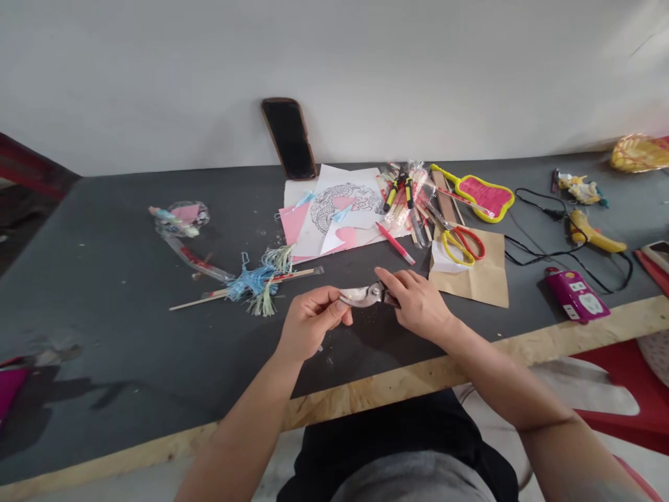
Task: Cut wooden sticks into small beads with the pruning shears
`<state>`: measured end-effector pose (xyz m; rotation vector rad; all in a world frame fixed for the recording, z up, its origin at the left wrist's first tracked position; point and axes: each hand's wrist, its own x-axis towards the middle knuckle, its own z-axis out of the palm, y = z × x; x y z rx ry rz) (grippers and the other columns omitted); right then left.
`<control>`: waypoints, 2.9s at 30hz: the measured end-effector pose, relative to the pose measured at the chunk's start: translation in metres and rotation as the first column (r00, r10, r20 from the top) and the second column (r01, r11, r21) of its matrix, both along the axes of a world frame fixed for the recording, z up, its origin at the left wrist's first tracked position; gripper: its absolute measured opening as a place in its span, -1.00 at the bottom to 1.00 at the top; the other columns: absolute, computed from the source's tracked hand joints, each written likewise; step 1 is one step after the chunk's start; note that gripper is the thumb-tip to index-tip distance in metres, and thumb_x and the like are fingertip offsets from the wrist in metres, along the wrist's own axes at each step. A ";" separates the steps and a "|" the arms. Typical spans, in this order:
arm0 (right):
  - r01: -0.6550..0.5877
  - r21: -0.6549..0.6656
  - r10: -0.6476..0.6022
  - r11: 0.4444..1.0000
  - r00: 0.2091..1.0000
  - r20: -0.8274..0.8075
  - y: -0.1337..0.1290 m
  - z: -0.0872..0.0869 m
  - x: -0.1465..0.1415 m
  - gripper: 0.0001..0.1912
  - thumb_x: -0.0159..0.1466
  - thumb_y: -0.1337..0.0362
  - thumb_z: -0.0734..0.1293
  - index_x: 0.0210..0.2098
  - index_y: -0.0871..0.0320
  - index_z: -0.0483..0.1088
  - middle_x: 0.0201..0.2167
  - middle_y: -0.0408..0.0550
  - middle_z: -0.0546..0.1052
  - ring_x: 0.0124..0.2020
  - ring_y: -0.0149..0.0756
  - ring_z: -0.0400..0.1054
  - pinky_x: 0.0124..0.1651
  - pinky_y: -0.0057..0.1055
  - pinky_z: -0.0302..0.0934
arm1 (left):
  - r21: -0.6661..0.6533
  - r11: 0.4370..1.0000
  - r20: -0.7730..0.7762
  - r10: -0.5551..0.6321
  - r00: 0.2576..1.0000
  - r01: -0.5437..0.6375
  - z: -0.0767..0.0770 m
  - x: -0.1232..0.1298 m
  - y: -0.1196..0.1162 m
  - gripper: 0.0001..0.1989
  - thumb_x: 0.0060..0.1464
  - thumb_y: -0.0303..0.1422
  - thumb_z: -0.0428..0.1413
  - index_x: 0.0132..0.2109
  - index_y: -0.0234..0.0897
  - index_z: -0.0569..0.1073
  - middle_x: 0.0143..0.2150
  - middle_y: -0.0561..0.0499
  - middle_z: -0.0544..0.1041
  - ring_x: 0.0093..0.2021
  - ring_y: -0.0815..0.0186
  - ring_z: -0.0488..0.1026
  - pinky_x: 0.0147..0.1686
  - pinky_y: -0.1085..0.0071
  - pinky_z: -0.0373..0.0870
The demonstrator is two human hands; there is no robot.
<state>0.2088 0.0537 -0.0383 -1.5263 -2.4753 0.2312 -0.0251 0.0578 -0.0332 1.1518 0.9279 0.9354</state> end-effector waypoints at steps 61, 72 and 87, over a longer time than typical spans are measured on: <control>0.018 -0.004 -0.018 1.000 0.999 0.037 0.001 0.004 0.006 -0.32 0.32 0.41 0.21 0.42 0.12 0.13 0.03 0.11 0.53 0.00 -0.10 0.36 0.08 -0.12 -0.03 | -0.163 0.985 0.029 -0.058 0.998 0.062 0.017 0.002 -0.001 -0.64 0.02 -0.11 0.32 -0.43 -0.34 0.48 -0.51 -0.04 0.55 -0.68 0.56 0.07 -0.67 0.50 -0.08; -0.002 -0.084 0.001 0.996 1.000 -0.012 -0.001 0.006 0.004 -0.43 0.33 0.37 0.23 0.33 0.15 0.28 -0.13 0.06 0.56 -0.10 -0.13 0.42 -0.01 -0.28 0.25 | -0.205 0.975 0.131 -0.060 0.990 0.086 0.019 0.002 -0.001 -0.60 -0.01 -0.10 0.37 -0.43 -0.36 0.47 -0.53 -0.02 0.55 -0.70 0.59 0.09 -0.67 0.52 -0.11; 0.102 -0.041 -0.099 0.994 0.993 0.058 0.002 0.006 0.002 -0.41 0.29 0.40 0.25 0.32 0.12 0.29 -0.07 0.11 0.53 -0.03 -0.05 0.40 0.04 -0.20 0.26 | 0.141 0.983 -0.285 0.152 0.946 -0.116 0.013 0.004 -0.003 -0.78 0.15 -0.22 0.20 -0.28 -0.31 0.59 -0.42 -0.04 0.62 -0.58 0.46 0.29 -0.56 0.50 0.19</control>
